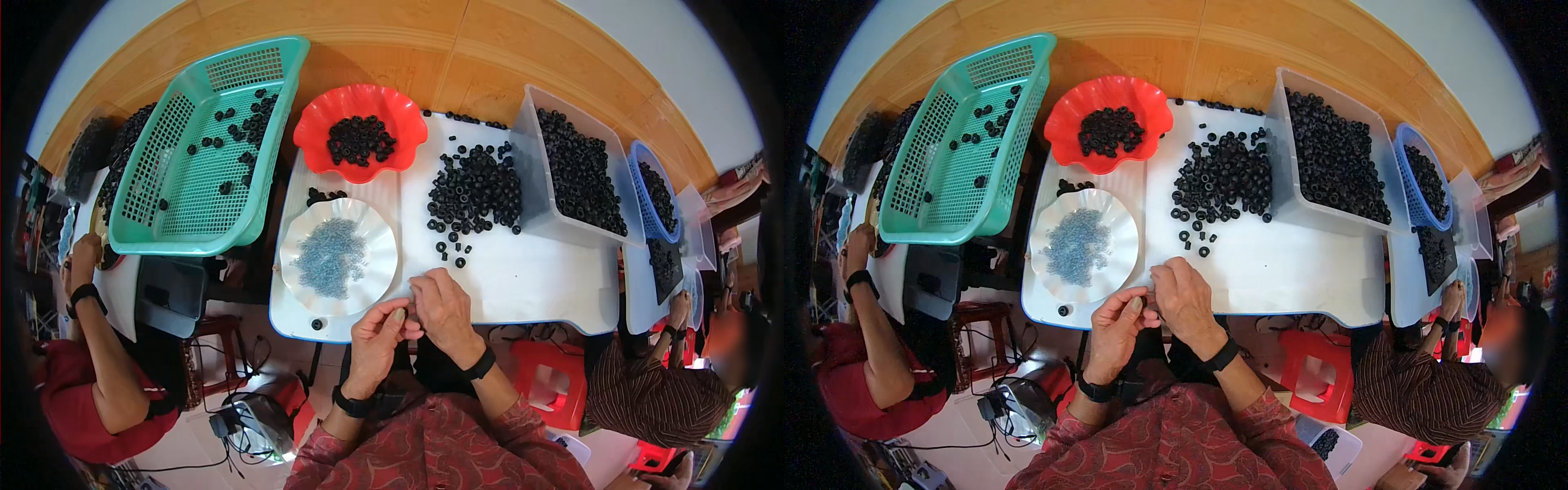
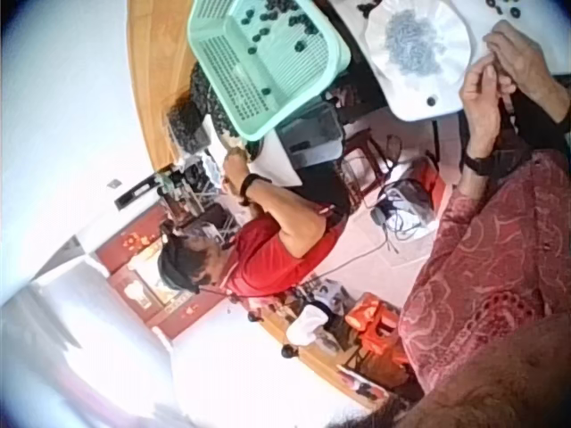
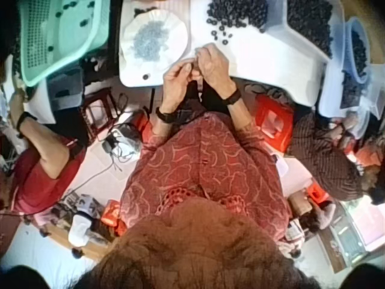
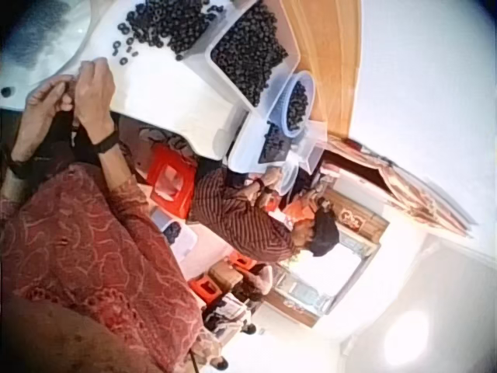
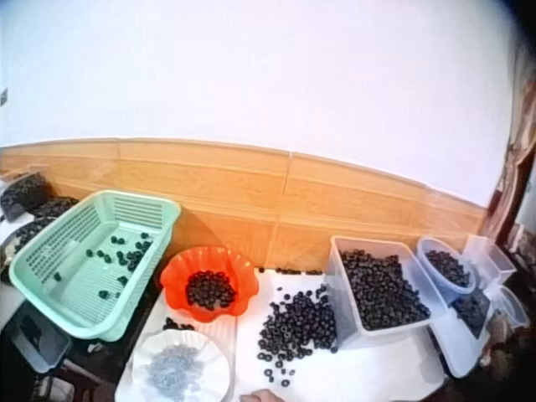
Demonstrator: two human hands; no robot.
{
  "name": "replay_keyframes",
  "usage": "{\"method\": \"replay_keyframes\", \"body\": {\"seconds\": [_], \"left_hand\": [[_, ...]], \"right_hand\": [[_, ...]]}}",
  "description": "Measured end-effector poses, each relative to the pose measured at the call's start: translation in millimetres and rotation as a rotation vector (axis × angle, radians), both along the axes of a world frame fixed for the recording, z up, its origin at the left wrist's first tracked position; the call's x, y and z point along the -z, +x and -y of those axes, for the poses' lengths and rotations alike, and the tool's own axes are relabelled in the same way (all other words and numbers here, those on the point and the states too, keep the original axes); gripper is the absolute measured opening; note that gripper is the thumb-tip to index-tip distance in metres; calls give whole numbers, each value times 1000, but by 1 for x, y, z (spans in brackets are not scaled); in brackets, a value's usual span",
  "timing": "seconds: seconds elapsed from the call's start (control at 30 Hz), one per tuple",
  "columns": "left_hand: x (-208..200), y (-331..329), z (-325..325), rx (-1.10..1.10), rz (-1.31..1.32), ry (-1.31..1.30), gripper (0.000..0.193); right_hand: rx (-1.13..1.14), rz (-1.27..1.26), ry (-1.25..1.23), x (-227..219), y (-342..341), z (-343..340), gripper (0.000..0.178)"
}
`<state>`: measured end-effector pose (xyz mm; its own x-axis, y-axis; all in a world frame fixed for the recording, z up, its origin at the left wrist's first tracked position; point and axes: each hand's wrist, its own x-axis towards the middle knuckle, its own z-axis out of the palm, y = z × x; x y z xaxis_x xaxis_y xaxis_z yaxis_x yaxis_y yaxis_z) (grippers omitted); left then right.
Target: Sorting small black plastic O-rings or gaskets on a manufacturing table.
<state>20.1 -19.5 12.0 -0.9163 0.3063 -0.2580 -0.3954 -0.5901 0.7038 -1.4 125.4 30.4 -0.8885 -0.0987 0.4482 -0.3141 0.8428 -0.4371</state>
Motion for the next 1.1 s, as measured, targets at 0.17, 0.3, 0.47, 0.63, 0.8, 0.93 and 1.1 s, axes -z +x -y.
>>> {"method": "replay_keyframes", "body": {"seconds": [0.17, 0.3, 0.47, 0.63, 0.8, 0.93, 1.1], "left_hand": [[-3, 0, 0, -18, 42, 109, 23], [-9, -2, 3, 8, 75, 211, 26], [-14, -2, 2, 48, 95, 324, 26], [-8, -1, 0, 66, 110, 349, 26], [-8, -1, -4, 65, 77, 313, 24], [-5, 1, -5, 54, 66, 296, 26], [-6, 1, -5, 74, 24, 247, 26]], "right_hand": [[40, -33, -94, 3, 6, 0, 19], [90, 30, -232, -2, 17, 2, 16], [80, 106, -447, -18, 32, -2, 13], [52, 135, -526, -34, 44, 1, 9], [-15, 119, -512, -32, 44, 1, 10], [-31, 167, -527, -34, 44, -1, 8], [-61, 189, -522, -40, 44, -3, 7]]}}
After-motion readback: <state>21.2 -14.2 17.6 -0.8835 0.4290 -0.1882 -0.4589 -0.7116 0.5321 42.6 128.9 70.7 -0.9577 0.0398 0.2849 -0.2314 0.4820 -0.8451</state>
